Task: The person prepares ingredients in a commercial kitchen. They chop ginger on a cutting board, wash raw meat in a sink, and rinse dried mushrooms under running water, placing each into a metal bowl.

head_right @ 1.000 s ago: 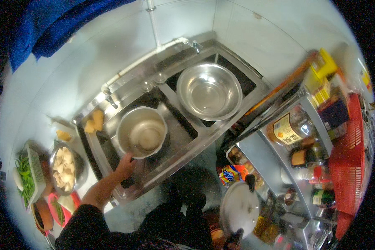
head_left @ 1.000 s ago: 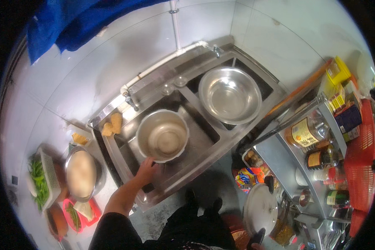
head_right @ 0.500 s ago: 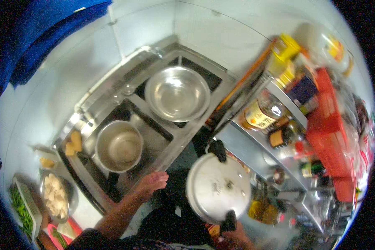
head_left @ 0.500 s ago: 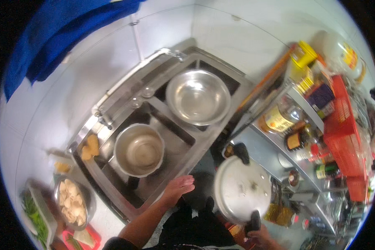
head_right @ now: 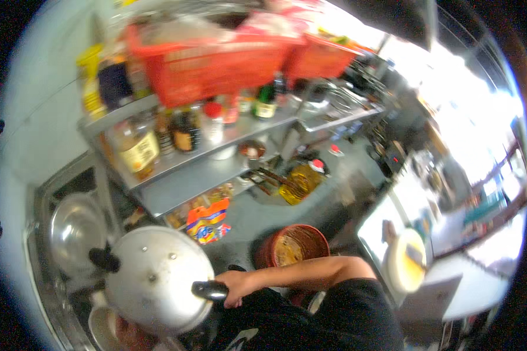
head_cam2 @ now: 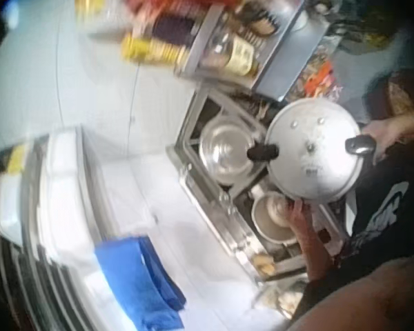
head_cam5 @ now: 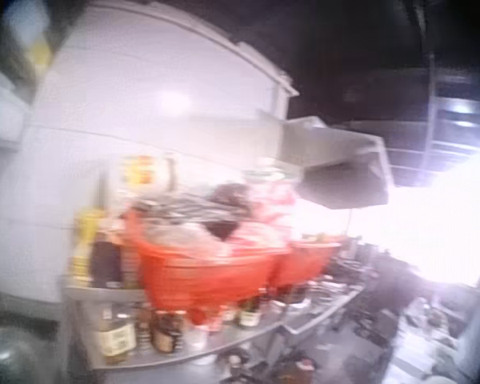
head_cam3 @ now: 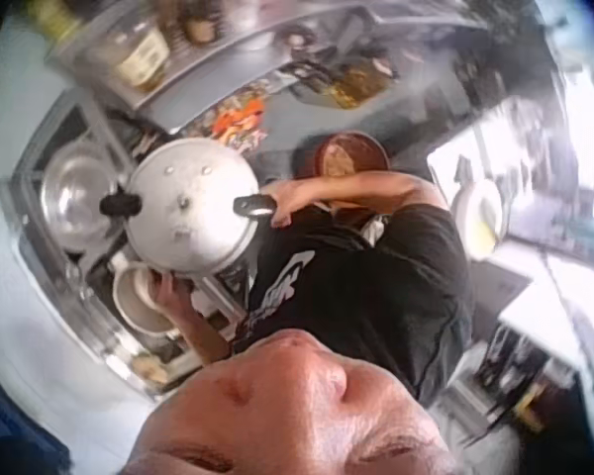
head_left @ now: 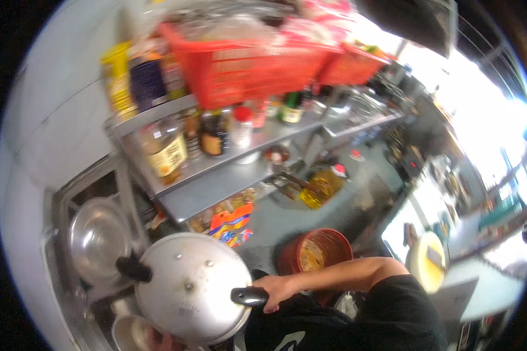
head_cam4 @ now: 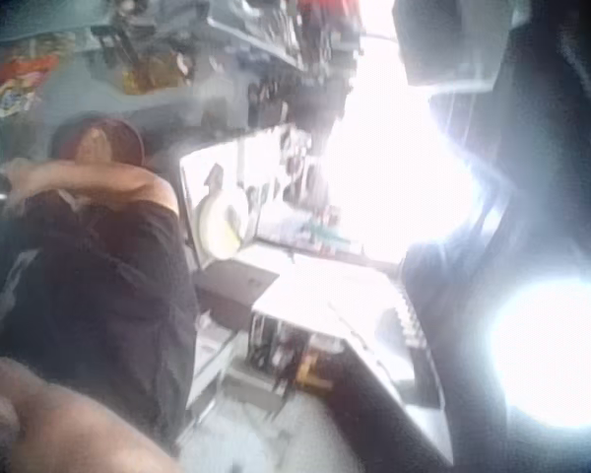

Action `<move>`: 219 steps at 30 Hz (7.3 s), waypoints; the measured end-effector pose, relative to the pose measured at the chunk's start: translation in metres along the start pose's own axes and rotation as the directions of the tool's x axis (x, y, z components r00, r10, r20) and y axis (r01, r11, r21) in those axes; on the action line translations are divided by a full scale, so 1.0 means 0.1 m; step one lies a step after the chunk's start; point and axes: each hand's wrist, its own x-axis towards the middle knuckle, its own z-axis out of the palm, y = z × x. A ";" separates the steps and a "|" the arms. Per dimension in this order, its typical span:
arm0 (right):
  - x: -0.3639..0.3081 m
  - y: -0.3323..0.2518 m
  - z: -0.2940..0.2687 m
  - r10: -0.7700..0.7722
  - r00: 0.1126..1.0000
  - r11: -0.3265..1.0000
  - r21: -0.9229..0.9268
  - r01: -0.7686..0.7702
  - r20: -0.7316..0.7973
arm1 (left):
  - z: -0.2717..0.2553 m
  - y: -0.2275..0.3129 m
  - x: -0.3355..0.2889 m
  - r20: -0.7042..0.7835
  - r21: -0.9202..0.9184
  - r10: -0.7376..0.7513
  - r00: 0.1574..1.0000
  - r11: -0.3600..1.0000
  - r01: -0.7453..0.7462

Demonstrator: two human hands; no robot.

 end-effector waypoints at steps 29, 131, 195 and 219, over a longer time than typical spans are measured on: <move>-2.81 2.44 1.65 -0.091 0.380 0.811 0.153 0.565 -0.920 | 2.74 1.98 -0.61 0.914 -0.337 0.108 0.392 0.742 0.579; -10.68 9.87 2.06 0.564 -0.109 0.758 0.460 0.463 -0.819 | 7.30 5.29 -8.39 0.279 -0.300 0.031 0.960 0.952 0.056; -11.71 11.21 0.95 0.579 0.076 0.715 0.550 0.431 -0.812 | 11.20 6.69 -9.08 0.870 -0.129 0.413 0.270 0.719 -0.683; -11.89 11.34 1.01 0.474 0.161 0.807 0.500 0.315 -0.866 | 10.37 6.89 -8.97 0.992 -0.111 0.029 0.119 0.622 0.775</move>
